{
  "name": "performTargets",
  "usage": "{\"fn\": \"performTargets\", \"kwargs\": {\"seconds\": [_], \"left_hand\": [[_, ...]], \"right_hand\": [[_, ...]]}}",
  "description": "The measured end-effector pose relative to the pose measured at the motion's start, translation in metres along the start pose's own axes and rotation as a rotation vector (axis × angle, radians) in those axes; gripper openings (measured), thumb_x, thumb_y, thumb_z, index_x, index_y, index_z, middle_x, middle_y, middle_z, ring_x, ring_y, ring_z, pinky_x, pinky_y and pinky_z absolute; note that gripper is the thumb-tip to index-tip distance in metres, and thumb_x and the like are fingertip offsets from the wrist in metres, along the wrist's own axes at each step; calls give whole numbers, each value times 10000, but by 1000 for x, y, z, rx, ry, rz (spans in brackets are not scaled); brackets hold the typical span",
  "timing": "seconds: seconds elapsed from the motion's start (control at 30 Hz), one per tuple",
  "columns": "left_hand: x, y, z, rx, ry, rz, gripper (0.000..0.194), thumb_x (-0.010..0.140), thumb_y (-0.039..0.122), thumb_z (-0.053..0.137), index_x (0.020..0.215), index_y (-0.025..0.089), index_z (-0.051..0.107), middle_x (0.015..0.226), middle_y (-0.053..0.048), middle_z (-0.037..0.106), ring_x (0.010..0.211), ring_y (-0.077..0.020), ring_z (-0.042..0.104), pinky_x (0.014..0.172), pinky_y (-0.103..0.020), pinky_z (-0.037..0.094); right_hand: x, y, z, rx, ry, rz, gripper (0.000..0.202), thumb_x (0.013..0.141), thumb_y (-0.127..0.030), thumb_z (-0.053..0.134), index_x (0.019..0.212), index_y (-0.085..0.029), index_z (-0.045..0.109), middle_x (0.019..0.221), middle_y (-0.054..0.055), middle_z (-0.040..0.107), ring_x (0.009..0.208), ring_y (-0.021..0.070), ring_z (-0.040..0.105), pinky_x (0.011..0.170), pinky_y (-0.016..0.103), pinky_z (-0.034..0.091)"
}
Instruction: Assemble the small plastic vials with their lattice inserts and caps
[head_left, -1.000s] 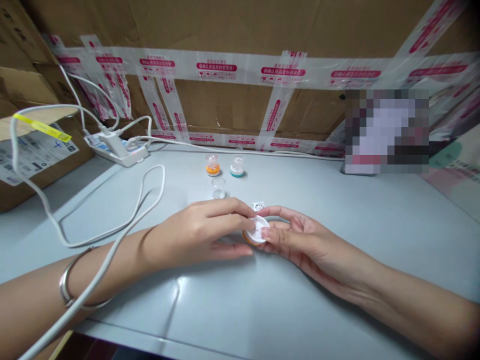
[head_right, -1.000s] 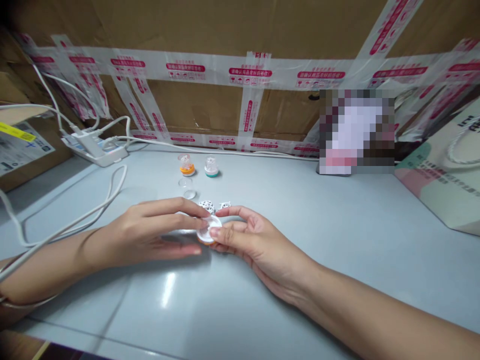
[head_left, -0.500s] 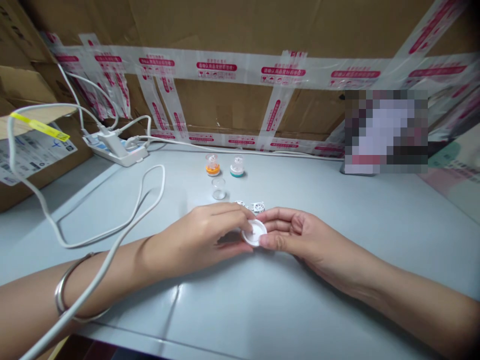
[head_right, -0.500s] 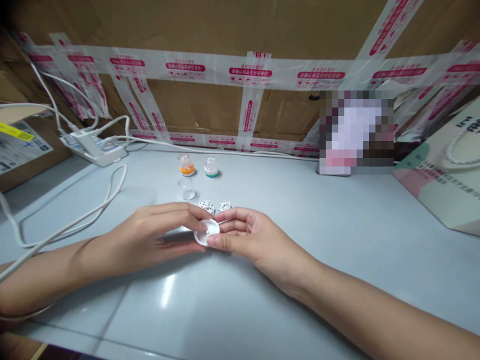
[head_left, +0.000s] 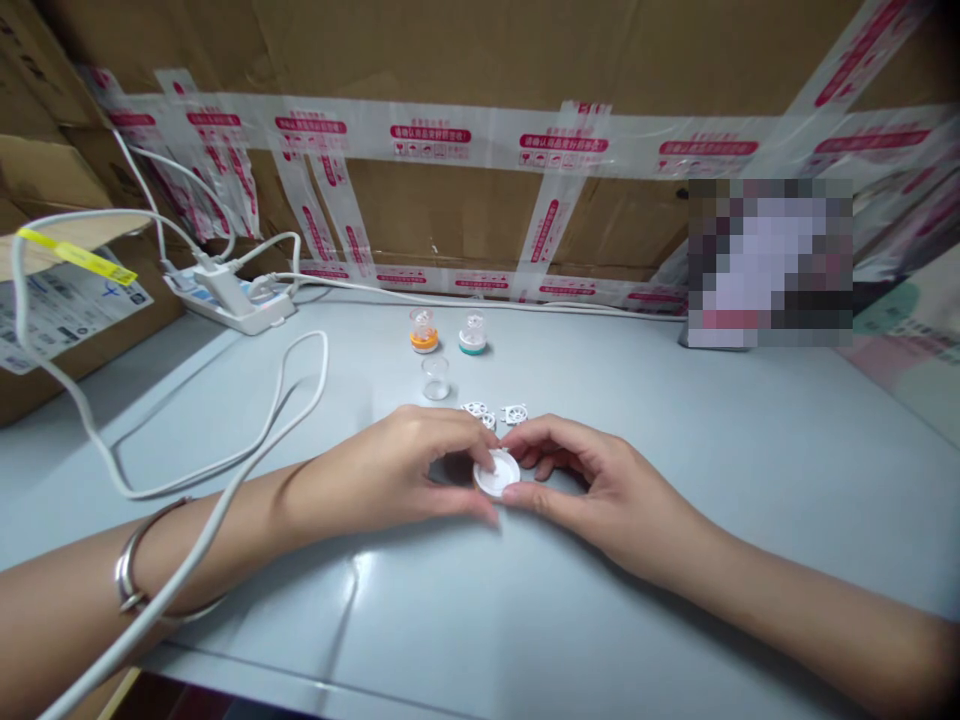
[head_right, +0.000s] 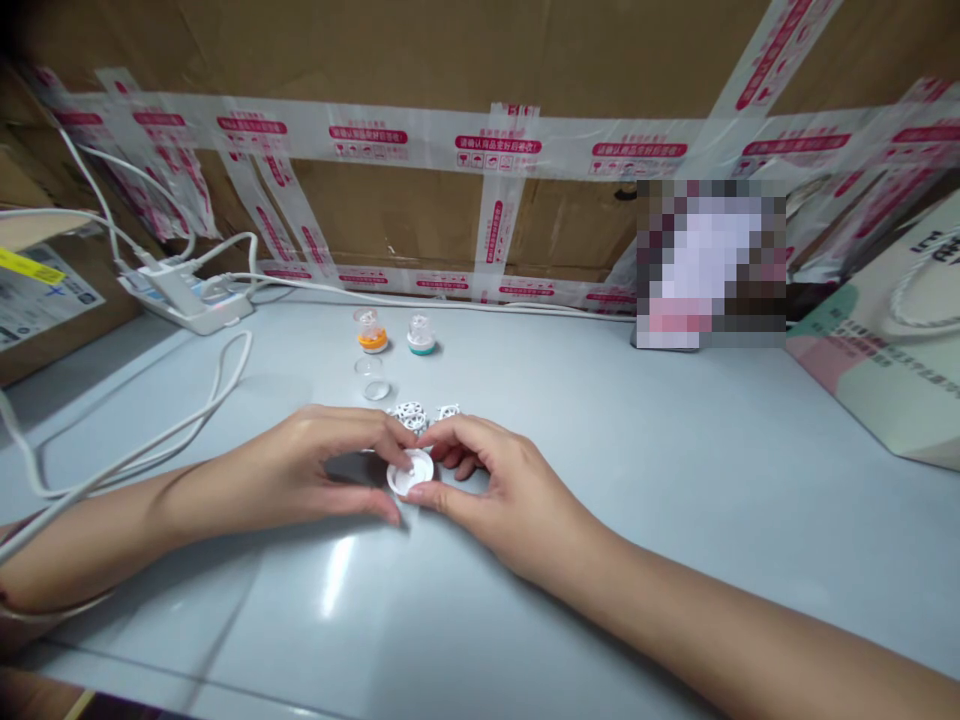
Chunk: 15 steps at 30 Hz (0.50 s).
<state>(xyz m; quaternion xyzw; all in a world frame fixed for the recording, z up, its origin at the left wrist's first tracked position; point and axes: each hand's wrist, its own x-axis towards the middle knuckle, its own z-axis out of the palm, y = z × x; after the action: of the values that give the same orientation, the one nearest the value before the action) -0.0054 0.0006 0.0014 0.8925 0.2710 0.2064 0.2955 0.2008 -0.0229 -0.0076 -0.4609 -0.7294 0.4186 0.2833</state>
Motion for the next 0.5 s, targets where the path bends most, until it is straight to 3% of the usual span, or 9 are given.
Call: {"fn": "performTargets", "kwargs": {"seconds": [0.1,0.27,0.37,0.5], "left_hand": [[-1,4,-1,-58,12,-71,171,822,238,595,979,169,592,940,-36,669,865,-146,623,781,-251,474],[-1,4,2,-125,100,-178,425,779,295,642,1123,214,405,1020,-49,665,923,-171,618,699,-250,486],[-1,3,3,-108,88,-184,393,783,304,636,1099,216,420,1019,-53,664,928,-176,620,682,-242,484],[0,3,-3,-85,89,-171,436,732,352,683,1096,209,489,1018,-47,665,954,-184,615,792,-279,471]], "right_hand": [[0,2,0,-1,-1,-35,187,756,-302,650,929,-230,644,890,5,639,781,137,563,724,265,459],[1,2,1,-14,16,7,183,751,-357,643,864,-215,666,879,28,636,747,151,552,690,285,452],[3,-1,1,0,5,52,217,728,-370,658,863,-200,657,846,34,637,724,156,542,677,291,451],[2,-2,0,17,-13,65,184,730,-328,657,864,-203,645,852,19,643,749,151,539,696,282,443]]}}
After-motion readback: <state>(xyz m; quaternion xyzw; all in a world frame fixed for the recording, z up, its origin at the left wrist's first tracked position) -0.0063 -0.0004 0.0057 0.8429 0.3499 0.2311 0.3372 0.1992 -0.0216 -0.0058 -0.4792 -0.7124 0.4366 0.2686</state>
